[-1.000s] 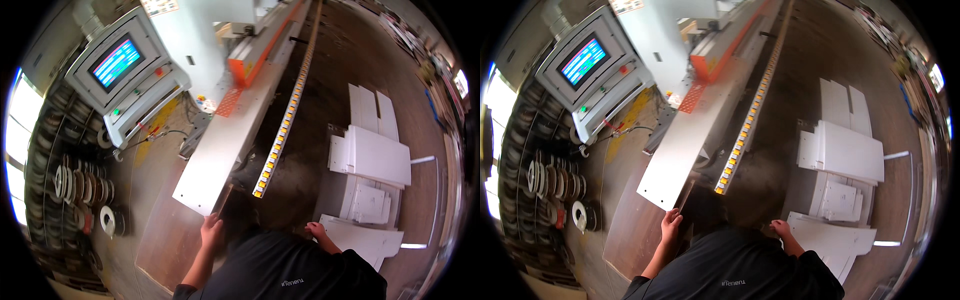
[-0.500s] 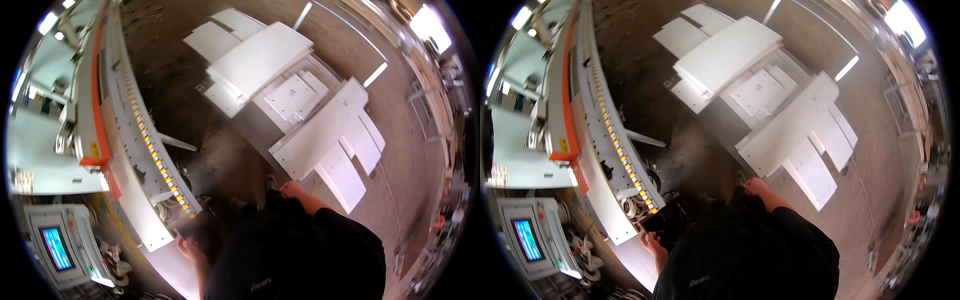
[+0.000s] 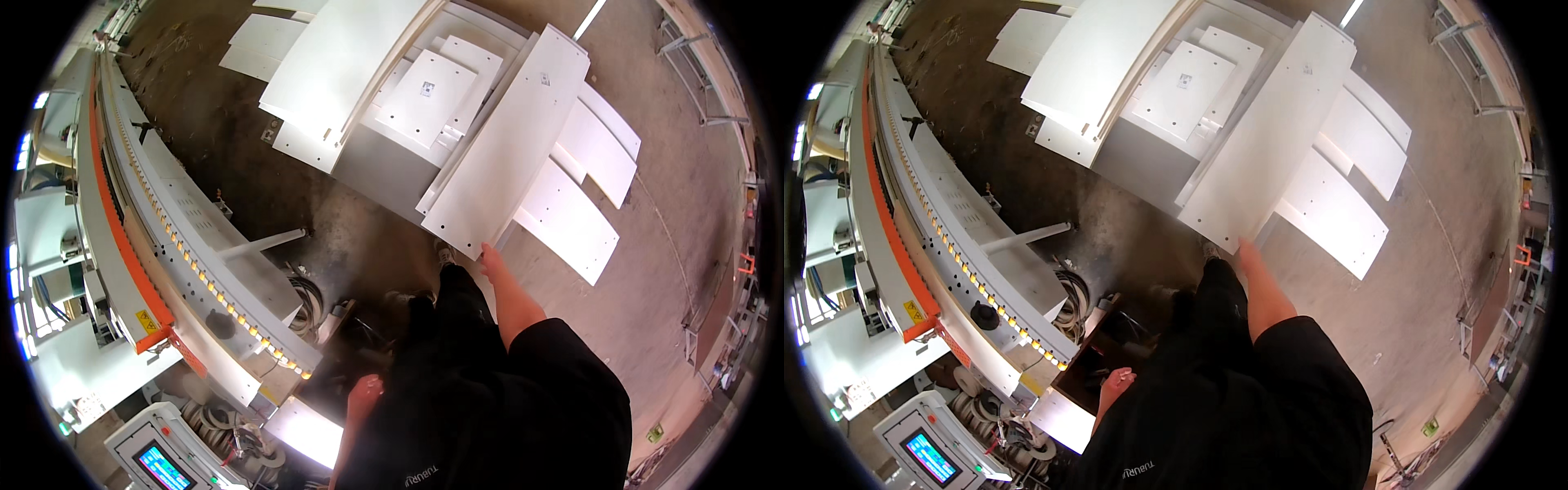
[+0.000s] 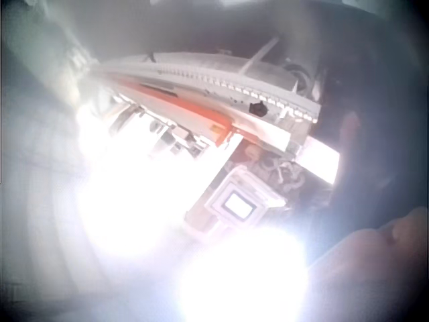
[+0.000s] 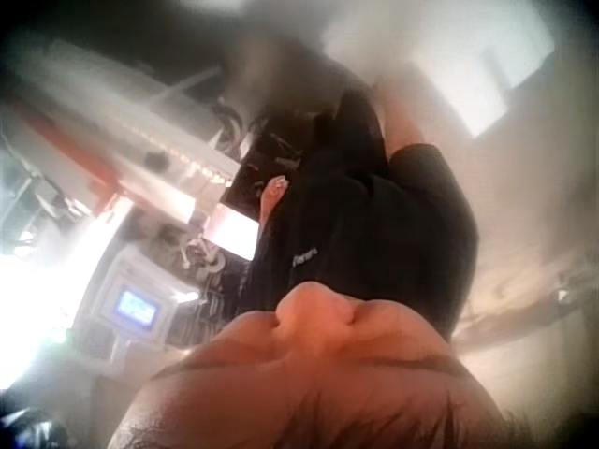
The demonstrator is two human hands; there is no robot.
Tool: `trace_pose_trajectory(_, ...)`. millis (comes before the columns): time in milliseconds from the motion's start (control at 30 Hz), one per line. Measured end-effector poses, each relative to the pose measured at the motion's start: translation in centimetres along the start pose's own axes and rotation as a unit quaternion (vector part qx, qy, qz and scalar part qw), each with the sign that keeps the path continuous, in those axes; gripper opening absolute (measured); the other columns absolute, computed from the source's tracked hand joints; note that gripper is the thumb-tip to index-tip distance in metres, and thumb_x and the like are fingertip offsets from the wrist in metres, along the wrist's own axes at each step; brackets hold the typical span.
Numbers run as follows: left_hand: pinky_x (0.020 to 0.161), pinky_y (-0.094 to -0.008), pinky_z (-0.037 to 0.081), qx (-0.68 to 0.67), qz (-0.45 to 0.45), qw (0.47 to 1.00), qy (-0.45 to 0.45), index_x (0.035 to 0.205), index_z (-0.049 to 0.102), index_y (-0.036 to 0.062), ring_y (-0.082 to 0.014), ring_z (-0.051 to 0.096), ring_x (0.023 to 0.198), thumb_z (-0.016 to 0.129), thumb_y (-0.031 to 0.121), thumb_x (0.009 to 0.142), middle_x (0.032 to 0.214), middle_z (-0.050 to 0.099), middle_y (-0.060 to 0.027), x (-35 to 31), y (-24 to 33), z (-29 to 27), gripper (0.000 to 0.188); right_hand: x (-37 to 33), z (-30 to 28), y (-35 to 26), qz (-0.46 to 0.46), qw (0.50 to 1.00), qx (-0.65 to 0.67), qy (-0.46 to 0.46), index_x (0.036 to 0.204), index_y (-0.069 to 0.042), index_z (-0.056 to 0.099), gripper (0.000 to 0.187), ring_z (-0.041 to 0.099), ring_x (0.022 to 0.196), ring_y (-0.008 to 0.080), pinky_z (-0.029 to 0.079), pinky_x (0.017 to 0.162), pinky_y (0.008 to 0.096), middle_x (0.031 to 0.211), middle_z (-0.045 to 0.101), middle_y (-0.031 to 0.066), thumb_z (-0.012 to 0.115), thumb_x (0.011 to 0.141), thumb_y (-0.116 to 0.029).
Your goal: The person repeatedly picks up white rectangular panels from a stack on the floor and places them onto a roller conveyor belt. The person handles the panels one at a time, moving them from the floor to the machine's input area.
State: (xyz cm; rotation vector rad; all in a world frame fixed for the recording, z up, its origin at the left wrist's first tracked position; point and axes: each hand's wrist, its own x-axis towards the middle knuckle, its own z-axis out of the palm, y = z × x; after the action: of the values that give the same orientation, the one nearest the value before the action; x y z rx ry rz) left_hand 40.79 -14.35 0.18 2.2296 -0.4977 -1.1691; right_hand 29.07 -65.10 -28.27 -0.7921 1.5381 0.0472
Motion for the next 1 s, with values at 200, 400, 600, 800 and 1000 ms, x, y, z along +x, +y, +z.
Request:
trace_pose_trajectory(200, 0.095, -0.0297, 0.054, -0.051, -0.136, 0.989, -0.023, 0.126, 0.063, 0.0004, -0.0182, 0.069, 0.109, 0.072, 0.017, 0.098, 0.112, 0.074, -0.0118, -1.3, -1.1, -1.0, 0.034, 3.0, 1.4, 0.4, 0.079, 0.971, 0.222, 0.034, 0.142, -0.013, 0.054, 0.060, 0.063, 0.111, 0.0293, 0.047, 0.089, 0.0511, 0.130, 0.067, 0.0097, 0.054, 0.102, -0.057)
trace_pose_trajectory(400, 0.090, -0.0304, 0.056, -0.023, -0.082, 0.995, -0.045, 0.125, 0.063, -0.0003, -0.0165, 0.072, 0.099, 0.070, 0.017, 0.099, 0.107, 0.075, -0.0114, 2.8, 3.1, -3.3, 0.032, -2.1, -1.1, -0.8, 0.012, 0.978, 0.200, -0.062, 0.136, -0.010, 0.059, 0.059, 0.069, 0.103, 0.0241, 0.053, 0.087, 0.0411, 0.119, 0.071, 0.0080, 0.057, 0.101, -0.059)
trace_pose_trajectory(600, 0.078, -0.0290, 0.057, -0.158, -0.035, 0.986, -0.046, 0.122, 0.067, 0.0017, -0.0151, 0.072, 0.084, 0.066, 0.022, 0.100, 0.098, 0.075, -0.0083, 12.8, 9.3, -1.5, 0.030, -10.9, -2.6, -3.3, 0.019, 0.945, 0.190, -0.266, 0.134, -0.006, 0.060, 0.047, 0.071, 0.103, 0.0243, 0.058, 0.091, 0.0435, 0.122, 0.071, 0.0106, 0.059, 0.105, -0.043)
trace_pose_trajectory(800, 0.087, -0.0326, 0.055, -0.458, -0.080, 0.885, -0.012, 0.139, 0.052, 0.0011, -0.0195, 0.065, 0.111, 0.064, 0.016, 0.103, 0.127, 0.065, -0.0105, 18.6, 18.6, 0.8, 0.041, -20.6, 1.4, -3.4, 0.027, 0.875, 0.025, -0.482, 0.135, -0.002, 0.060, 0.040, 0.071, 0.108, 0.0258, 0.057, 0.098, 0.0423, 0.120, 0.072, 0.0139, 0.061, 0.106, -0.029)
trace_pose_trajectory(1000, 0.081, -0.0326, 0.057, -0.382, -0.147, 0.910, 0.070, 0.134, 0.055, 0.0024, -0.0181, 0.067, 0.102, 0.064, 0.010, 0.101, 0.118, 0.066, -0.0068, 13.7, 13.7, -2.5, 0.035, -19.1, 1.2, -4.4, 0.071, 0.917, 0.113, -0.375, 0.135, -0.005, 0.062, 0.045, 0.070, 0.111, 0.0269, 0.054, 0.102, 0.0445, 0.123, 0.073, 0.0107, 0.061, 0.104, -0.038)
